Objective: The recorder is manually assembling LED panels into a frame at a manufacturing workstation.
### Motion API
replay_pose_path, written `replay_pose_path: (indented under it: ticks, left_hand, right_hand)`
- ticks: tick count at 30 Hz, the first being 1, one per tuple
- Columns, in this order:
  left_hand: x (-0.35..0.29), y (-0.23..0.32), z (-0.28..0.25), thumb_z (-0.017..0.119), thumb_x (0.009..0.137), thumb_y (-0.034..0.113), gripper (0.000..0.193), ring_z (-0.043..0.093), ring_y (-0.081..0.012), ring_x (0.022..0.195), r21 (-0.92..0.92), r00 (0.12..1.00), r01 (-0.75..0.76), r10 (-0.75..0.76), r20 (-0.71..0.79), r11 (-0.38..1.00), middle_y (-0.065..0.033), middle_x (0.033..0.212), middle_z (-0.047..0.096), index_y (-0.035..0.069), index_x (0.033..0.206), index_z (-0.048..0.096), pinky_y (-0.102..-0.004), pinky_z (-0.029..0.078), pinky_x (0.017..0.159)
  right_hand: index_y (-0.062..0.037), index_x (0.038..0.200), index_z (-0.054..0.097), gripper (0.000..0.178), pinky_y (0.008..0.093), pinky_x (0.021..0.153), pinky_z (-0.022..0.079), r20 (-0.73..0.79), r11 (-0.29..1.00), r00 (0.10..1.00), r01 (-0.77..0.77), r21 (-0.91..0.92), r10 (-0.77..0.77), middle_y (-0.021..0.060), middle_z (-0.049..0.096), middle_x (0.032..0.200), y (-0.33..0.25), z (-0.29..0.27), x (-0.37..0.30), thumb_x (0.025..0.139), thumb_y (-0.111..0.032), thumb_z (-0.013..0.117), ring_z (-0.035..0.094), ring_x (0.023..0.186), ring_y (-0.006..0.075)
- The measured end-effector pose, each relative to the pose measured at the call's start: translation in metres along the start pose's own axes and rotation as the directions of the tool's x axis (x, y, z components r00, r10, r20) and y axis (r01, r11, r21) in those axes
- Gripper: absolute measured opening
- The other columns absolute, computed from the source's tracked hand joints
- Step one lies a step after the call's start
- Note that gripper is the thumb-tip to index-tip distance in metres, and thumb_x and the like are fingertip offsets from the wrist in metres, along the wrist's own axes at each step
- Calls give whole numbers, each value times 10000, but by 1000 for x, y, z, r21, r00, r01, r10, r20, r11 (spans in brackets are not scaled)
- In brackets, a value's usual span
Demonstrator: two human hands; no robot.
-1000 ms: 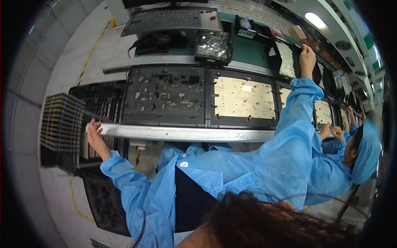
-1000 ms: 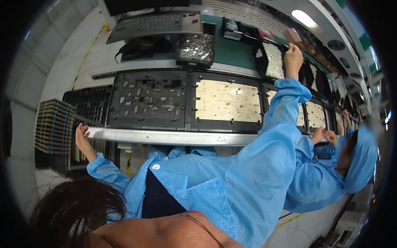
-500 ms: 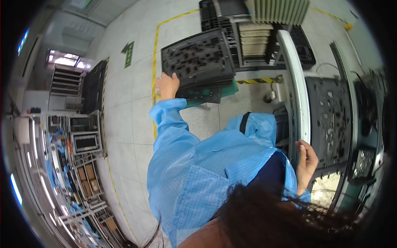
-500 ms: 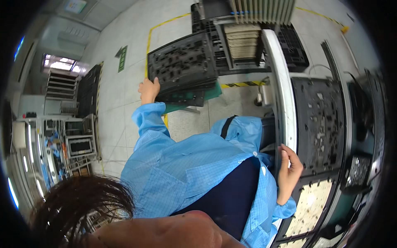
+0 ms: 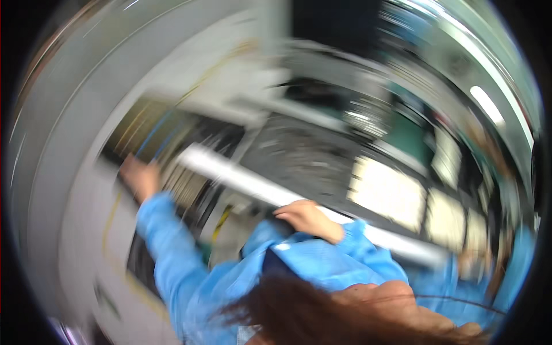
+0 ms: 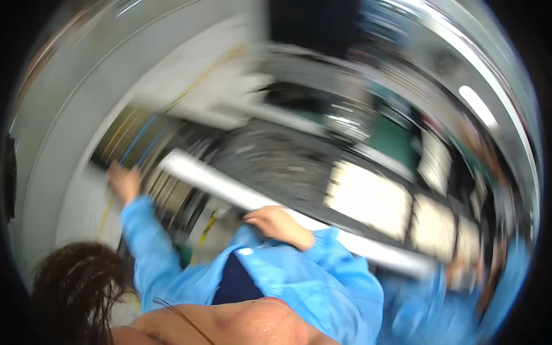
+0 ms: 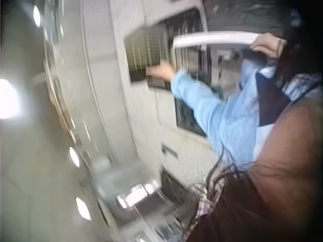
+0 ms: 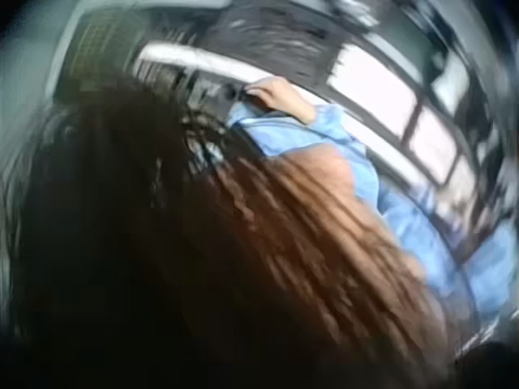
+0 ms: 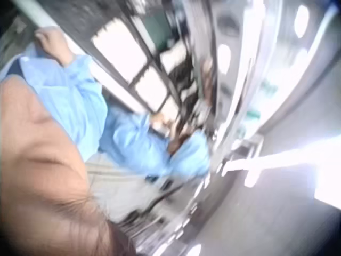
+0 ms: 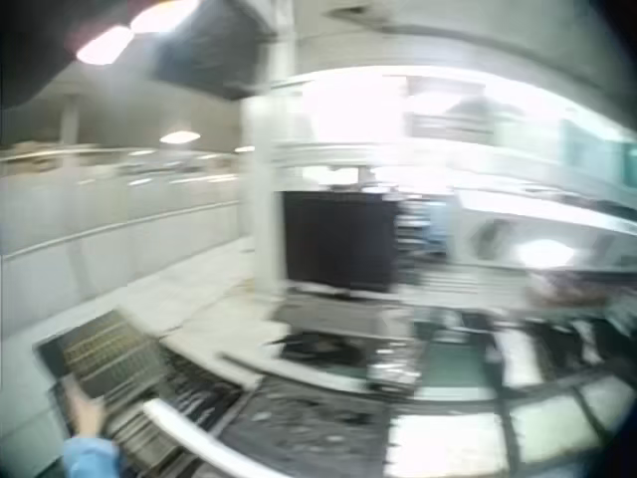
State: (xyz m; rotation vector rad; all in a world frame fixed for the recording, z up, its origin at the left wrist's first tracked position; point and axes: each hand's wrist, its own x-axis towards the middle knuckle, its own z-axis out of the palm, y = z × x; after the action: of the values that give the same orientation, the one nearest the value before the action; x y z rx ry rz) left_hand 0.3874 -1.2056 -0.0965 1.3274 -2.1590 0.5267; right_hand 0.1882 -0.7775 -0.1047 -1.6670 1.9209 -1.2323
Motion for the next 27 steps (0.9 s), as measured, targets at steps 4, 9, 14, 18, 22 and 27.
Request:
replay_pose_path:
  ticks: [4,9,14,18,22,27]
  left_hand:
    - [26,-107,128,639,882,330,573,510,-410,1145,542,877,-306,453,-159,783,-276,1307,496,-95,1240,503,-494,397,1009]
    - [41,15,79,597,872,211,562,603,-377,1052,-107,980,122,-137,-144,987,-309,1140,597,-55,1342,442,-561,457,832]
    - [83,55,66,611,859,225,574,604,-377,1048,2,997,-38,38,-63,999,-307,1138,600,-49,1337,448,-557,457,834]
    - [103,50,72,626,847,239,587,605,-377,1045,147,990,-134,126,61,980,-304,1136,602,-44,1331,454,-554,456,836]
    - [108,48,69,641,834,252,599,606,-378,1041,285,966,-209,153,206,935,-301,1133,604,-38,1326,459,-550,456,838]
    - [101,50,55,659,818,270,615,607,-378,1037,438,907,-300,113,405,847,-298,1130,607,-31,1319,466,-546,455,841]
  right_hand:
    - [3,954,688,195,412,750,510,-303,995,949,-78,56,91,178,687,903,5,-31,-45,892,-160,597,649,859,356]
    - [-4,952,686,197,398,712,509,-578,952,759,-279,127,299,156,689,865,5,-45,-111,911,-165,582,654,816,332]
    - [16,999,671,228,375,758,513,-533,955,796,-284,87,285,157,692,926,2,-48,-118,935,-180,573,657,862,317]
    - [19,995,666,235,380,757,512,-540,969,809,-241,56,232,159,690,920,3,-39,-112,939,-187,567,654,865,325]
    - [24,984,663,229,388,763,511,-503,972,834,-227,62,227,165,688,920,7,-33,-104,936,-177,564,651,868,334]
    - [29,982,662,227,394,769,510,-470,979,859,-196,62,202,172,686,924,7,-34,-85,933,-169,562,648,869,343]
